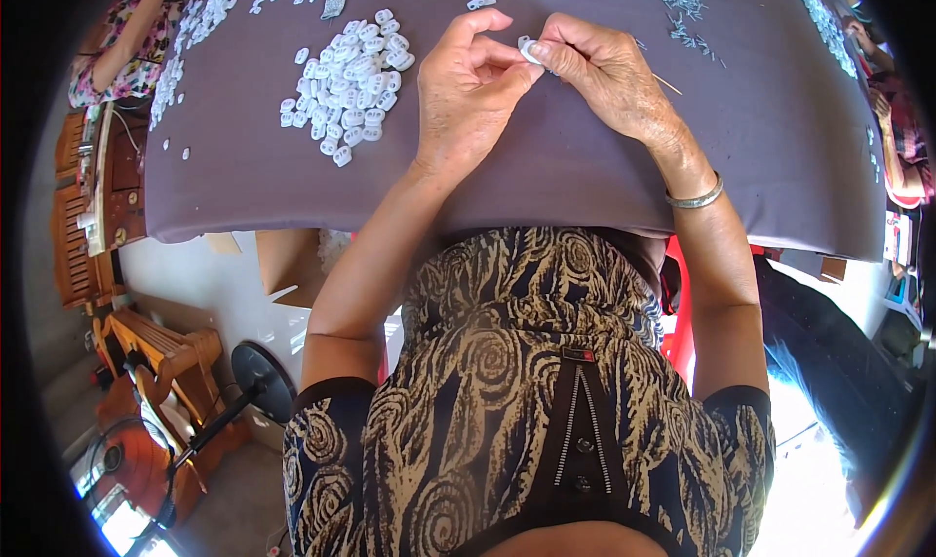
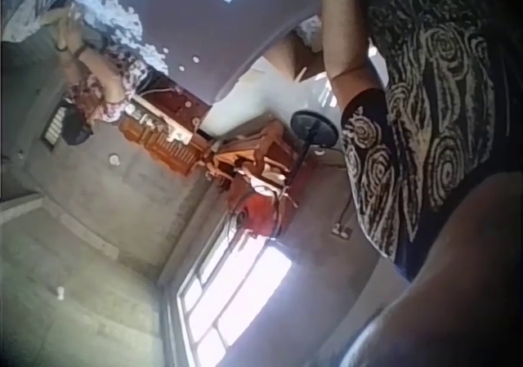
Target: The person assembles plastic cord lock fasteners by hand at a table, fitting the plastic components together and placing the assembled pieces into piles on the table.
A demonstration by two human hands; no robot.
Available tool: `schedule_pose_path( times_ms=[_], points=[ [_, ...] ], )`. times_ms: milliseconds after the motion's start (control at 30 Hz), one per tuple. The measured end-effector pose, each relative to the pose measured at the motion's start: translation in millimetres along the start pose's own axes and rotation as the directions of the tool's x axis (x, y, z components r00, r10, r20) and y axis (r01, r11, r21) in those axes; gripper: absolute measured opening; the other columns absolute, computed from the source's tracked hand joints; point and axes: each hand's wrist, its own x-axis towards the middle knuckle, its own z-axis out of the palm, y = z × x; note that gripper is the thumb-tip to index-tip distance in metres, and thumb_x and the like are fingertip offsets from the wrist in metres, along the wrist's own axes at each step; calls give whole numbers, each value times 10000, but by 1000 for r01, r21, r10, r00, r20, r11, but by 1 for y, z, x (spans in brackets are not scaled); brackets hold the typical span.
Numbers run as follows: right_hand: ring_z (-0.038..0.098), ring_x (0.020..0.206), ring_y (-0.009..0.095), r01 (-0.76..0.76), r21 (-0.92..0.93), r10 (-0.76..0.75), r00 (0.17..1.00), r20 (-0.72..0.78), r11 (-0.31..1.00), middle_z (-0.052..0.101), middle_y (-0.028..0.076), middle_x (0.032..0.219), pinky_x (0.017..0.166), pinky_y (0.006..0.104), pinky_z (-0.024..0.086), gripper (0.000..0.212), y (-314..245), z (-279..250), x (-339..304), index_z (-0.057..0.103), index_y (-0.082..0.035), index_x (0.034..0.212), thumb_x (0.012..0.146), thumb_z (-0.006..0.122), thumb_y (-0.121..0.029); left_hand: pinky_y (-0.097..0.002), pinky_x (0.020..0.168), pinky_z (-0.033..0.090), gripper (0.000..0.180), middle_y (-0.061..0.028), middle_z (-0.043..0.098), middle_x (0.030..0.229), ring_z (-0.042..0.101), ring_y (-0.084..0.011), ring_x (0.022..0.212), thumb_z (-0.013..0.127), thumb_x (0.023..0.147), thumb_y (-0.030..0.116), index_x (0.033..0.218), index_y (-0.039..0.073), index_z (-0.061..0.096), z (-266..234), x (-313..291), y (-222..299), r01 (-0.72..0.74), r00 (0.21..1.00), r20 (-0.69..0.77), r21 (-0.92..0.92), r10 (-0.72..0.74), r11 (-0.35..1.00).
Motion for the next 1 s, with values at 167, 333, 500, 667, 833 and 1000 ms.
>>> schedule_pose_path(
  times_ms=[167, 333, 500, 667, 833, 1000],
  points=[
    [408, 619, 84, 27, -19, -25, 997, 77, 999, 467, -13, 635, 563, 261, 384, 272, -4, -3, -2, 568, -26, 835, 940, 579, -277, -241, 660, 474, 451, -47, 639, 791, 591, -93, 735, 678, 798, -12, 1206, -19, 485, -5, 1, -2, 99, 992, 85, -109, -90, 989],
    [427, 644, 88, 87, 70, -97, 985, 145, 994, 491, -1, 679, 587, 266, 400, 258, 4, -5, 0, 568, -21, 847, 940, 579, -261, -247, 626, 464, 445, -45, 618, 756, 577, -99, 691, 669, 782, -27, 1194, -25, 500, -12, 8, 6, 233, 958, 214, -200, -190, 952],
    [444, 669, 85, 94, 47, -101, 978, 180, 994, 503, 1, 720, 614, 261, 414, 257, 8, -5, 2, 572, -18, 852, 940, 580, -259, -235, 591, 463, 414, -53, 620, 735, 573, -97, 654, 659, 759, -58, 1150, -34, 527, -14, 10, 1, 232, 955, 226, -162, -193, 959],
    [447, 616, 73, 29, 20, -32, 983, 181, 999, 480, -20, 661, 564, 245, 412, 268, 8, -11, 2, 584, -26, 853, 938, 581, -281, -242, 652, 455, 403, -28, 612, 738, 548, -88, 682, 642, 785, -28, 1178, 11, 561, -30, 15, 1, 190, 971, 153, -26, -184, 981],
    [438, 598, 52, -83, 174, 53, 983, 175, 981, 468, -44, 647, 516, 220, 379, 282, -7, -6, -2, 606, -51, 853, 942, 575, -317, -239, 648, 512, 342, -97, 674, 882, 648, -120, 807, 634, 858, 42, 1184, 13, 534, -27, 11, 5, 140, 977, 167, -14, -136, 990],
    [451, 613, 53, -33, 120, 12, 986, 167, 992, 490, -37, 661, 521, 222, 386, 277, -1, -7, 0, 604, -52, 855, 944, 572, -313, -249, 653, 520, 339, -105, 672, 881, 655, -133, 786, 599, 872, 30, 1193, -17, 503, -17, 8, 10, 106, 981, 166, -16, -102, 994]
  ],
)
